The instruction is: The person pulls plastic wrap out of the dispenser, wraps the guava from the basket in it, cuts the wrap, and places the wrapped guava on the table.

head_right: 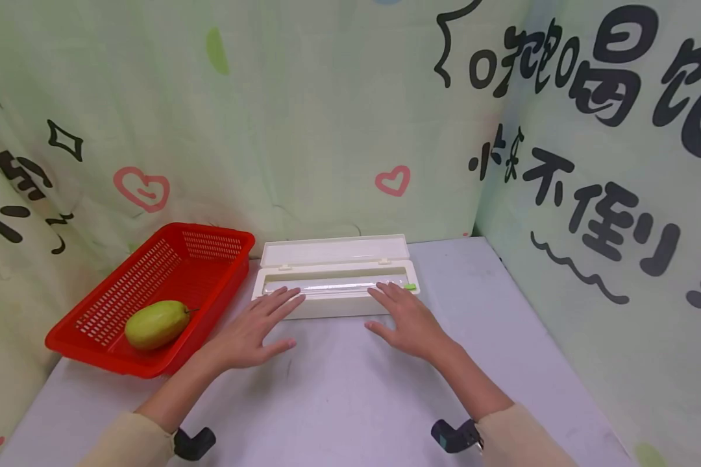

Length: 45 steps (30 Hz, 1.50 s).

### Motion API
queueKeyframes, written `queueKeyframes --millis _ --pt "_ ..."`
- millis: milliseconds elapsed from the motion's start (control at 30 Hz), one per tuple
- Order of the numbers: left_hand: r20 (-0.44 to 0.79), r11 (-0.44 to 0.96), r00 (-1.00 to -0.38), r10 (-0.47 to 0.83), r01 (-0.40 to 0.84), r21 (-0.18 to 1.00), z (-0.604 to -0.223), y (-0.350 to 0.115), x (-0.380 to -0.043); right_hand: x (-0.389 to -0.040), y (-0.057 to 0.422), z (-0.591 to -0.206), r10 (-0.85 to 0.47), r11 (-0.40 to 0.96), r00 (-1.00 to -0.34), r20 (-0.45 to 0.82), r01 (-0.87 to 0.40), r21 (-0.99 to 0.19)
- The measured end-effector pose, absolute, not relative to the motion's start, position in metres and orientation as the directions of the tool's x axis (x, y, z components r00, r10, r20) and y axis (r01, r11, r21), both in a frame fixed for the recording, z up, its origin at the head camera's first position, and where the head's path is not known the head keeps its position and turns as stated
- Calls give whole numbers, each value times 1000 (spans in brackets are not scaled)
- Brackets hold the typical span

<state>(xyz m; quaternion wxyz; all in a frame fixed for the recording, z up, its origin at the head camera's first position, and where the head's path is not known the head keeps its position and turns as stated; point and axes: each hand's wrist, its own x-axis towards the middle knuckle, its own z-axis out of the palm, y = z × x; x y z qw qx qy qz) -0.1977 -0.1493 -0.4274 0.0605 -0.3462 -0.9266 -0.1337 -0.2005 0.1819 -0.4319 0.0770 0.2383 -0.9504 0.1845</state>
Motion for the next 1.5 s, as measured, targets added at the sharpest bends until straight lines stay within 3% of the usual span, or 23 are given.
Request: queueKeyframes --millis 1500 --pt "140 801 -858 494 512 310 -431 -148 -224 -226 180 -439 -377 839 -899 225 -434 -328"
